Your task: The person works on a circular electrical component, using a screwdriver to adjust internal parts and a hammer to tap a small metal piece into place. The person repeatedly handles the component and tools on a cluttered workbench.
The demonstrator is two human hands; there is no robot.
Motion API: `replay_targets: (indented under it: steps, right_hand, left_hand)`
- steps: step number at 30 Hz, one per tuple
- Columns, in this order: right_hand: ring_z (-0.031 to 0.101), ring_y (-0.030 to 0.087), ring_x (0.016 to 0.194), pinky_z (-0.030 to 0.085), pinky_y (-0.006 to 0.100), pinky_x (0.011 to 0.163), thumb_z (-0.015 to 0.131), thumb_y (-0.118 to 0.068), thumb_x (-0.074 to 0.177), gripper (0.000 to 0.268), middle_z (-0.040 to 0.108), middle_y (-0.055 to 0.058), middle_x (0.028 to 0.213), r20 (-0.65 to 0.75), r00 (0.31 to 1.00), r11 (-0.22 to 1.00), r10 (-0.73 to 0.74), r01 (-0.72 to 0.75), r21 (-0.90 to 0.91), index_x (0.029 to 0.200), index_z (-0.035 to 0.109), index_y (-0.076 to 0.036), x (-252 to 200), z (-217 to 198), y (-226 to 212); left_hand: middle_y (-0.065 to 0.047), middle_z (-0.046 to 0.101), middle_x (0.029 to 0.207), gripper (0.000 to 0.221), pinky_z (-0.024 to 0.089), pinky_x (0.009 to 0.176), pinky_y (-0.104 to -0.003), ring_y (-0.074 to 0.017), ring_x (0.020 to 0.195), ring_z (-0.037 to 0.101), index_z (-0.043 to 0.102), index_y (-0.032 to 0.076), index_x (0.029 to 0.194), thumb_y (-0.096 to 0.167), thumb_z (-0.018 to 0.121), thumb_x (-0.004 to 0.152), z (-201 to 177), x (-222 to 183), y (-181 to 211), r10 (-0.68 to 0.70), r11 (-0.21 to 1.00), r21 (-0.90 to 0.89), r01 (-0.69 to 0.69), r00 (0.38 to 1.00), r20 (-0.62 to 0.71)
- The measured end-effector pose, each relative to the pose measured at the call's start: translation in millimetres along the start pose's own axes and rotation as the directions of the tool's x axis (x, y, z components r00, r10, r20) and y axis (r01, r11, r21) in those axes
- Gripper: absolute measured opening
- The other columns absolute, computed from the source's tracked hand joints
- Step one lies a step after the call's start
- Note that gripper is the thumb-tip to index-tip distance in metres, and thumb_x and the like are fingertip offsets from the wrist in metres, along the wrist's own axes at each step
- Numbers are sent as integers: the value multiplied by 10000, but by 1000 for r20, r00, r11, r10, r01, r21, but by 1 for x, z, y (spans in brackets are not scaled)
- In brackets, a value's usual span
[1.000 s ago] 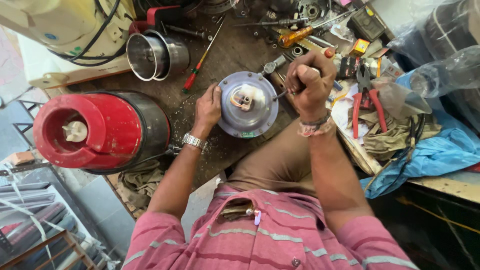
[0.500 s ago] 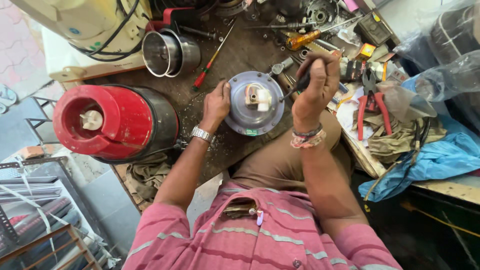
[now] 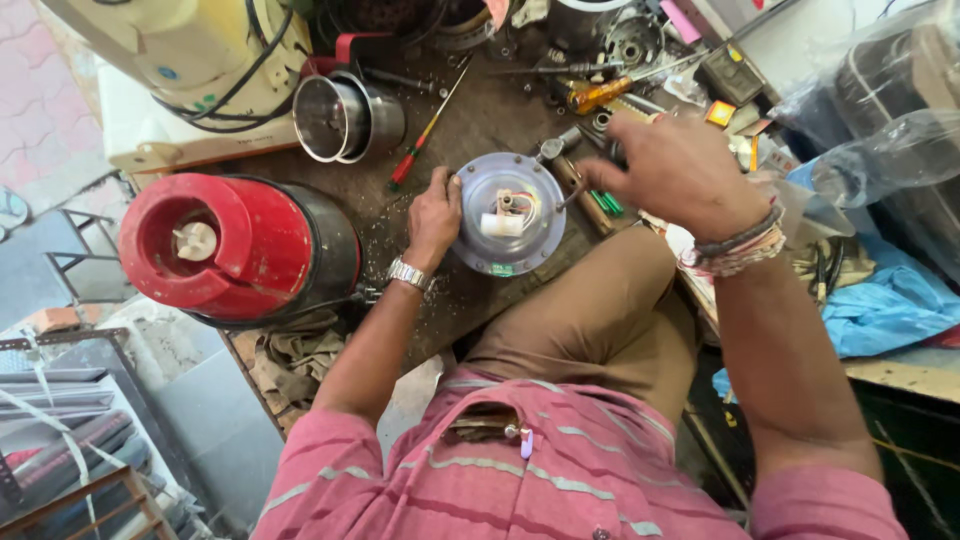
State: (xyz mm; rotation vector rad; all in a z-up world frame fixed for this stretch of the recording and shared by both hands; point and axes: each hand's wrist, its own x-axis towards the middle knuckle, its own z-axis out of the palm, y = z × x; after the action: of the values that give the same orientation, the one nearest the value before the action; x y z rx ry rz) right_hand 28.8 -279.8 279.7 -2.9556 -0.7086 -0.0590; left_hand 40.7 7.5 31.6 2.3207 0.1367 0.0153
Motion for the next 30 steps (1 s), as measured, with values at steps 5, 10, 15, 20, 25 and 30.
replay_targets:
  steps: [5, 10, 15, 20, 25, 30]
  right_hand:
    - [651, 431, 904, 546, 507, 721, 665, -228, 817, 256, 635, 211, 1001, -38, 965, 964, -258, 260, 56, 1061, 690, -154, -5, -16, -12]
    - [665, 395, 966, 535, 507, 793, 650, -445, 1051, 382, 652, 189, 1012, 177, 944, 959, 280, -268, -91, 1145, 609, -77, -7, -13, -44]
    - [667, 412, 894, 536, 502, 754, 695, -259, 883, 287, 651, 198, 1026, -130, 978, 978, -166, 180, 108, 1128, 671, -111, -25, -14, -31]
    - [680, 394, 874, 520, 518, 736, 753, -304, 933, 293, 707, 152, 923, 4, 991, 987, 133, -133, 93, 1081, 649, -73, -58, -6, -15]
    - [704, 311, 839, 540, 430, 721, 750, -227, 869, 245, 713, 125, 907, 102, 974, 832, 203, -226, 507, 1063, 685, -92, -119, 24, -20]
    - [663, 275, 986, 525, 373, 860, 755, -172, 873, 212, 666, 90, 1039, 30, 999, 599, 31, -42, 800, 1049, 664, -95, -129, 125, -55]
  left_hand:
    - [-251, 724, 888, 266, 481, 741, -615, -513, 845, 663, 529, 144, 1166, 378, 509, 1043, 4, -6, -3, -3, 1000, 23, 3, 1000, -21]
    - [-261, 715, 849, 248, 476, 710, -625, -519, 802, 659, 515, 139, 1152, 361, 512, 1044, 6, 0, -5, 47, 999, 29, -45, 997, -55]
    - [-266, 702, 806, 251, 469, 675, -637, -528, 762, 650, 512, 134, 1137, 366, 524, 1044, 10, 0, -7, 15, 997, 80, -11, 999, -51]
    - [-249, 705, 796, 238, 480, 665, -622, -508, 747, 659, 511, 137, 1128, 362, 511, 1050, 10, 1, -11, 58, 996, 75, -53, 996, -66]
    - [-243, 703, 811, 241, 485, 663, -611, -500, 756, 660, 537, 121, 1115, 353, 521, 1051, 8, 1, -17, 58, 993, 103, -52, 997, -53]
    - [-209, 710, 905, 248, 499, 722, -571, -454, 845, 669, 588, 102, 1025, 350, 597, 1014, 0, 9, -16, 186, 969, 174, -173, 981, -59]
